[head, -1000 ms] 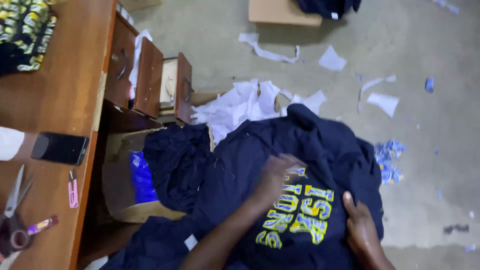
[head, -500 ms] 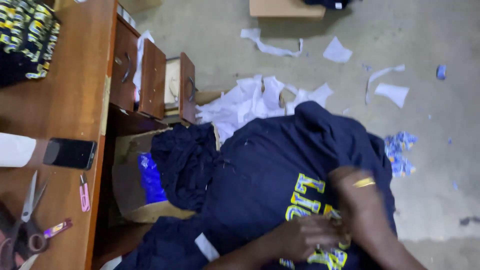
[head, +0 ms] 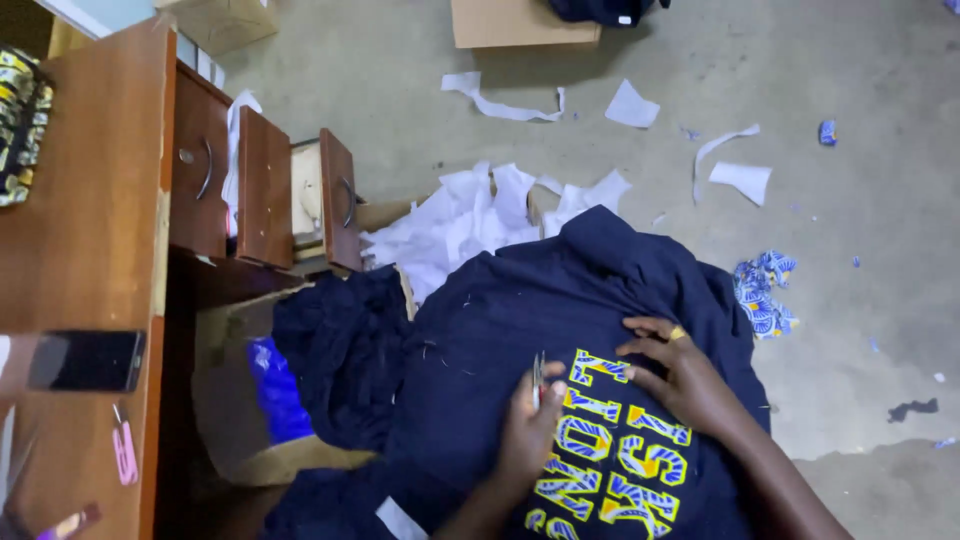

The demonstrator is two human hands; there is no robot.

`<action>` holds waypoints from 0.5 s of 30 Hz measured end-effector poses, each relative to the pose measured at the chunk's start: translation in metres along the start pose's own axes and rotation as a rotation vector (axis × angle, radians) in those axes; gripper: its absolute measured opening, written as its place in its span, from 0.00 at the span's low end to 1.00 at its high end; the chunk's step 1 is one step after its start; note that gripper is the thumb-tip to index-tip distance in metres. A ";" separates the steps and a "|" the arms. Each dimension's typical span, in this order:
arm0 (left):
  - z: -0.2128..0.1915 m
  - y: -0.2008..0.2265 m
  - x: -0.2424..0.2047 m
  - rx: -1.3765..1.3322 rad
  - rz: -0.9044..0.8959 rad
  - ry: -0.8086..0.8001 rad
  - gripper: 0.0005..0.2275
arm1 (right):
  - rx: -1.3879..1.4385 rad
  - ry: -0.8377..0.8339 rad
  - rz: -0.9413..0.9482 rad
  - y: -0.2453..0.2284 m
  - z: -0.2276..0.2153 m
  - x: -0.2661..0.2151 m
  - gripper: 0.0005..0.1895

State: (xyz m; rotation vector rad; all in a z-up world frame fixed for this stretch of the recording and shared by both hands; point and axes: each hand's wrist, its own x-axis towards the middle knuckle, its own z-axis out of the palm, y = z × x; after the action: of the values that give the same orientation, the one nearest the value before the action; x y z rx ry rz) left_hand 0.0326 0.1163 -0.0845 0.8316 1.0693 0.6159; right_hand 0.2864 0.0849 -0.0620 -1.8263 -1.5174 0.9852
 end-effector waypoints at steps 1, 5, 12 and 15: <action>0.002 0.012 -0.003 -0.013 -0.009 0.014 0.15 | -0.004 -0.021 0.002 0.003 -0.003 0.001 0.14; 0.010 0.046 -0.010 0.765 0.369 -0.070 0.24 | -0.061 -0.028 -0.187 0.009 0.001 0.007 0.14; 0.026 0.060 -0.012 0.919 0.527 -0.183 0.21 | 0.125 0.087 -0.113 0.004 -0.002 -0.003 0.03; 0.024 0.045 -0.002 0.974 0.570 -0.186 0.19 | 0.142 0.018 -0.165 0.013 -0.005 -0.004 0.01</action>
State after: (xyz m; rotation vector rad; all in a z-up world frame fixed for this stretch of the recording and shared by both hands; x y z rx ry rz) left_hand 0.0522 0.1328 -0.0401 2.0464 0.9347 0.4443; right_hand 0.2976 0.0782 -0.0683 -1.5816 -1.5199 0.9689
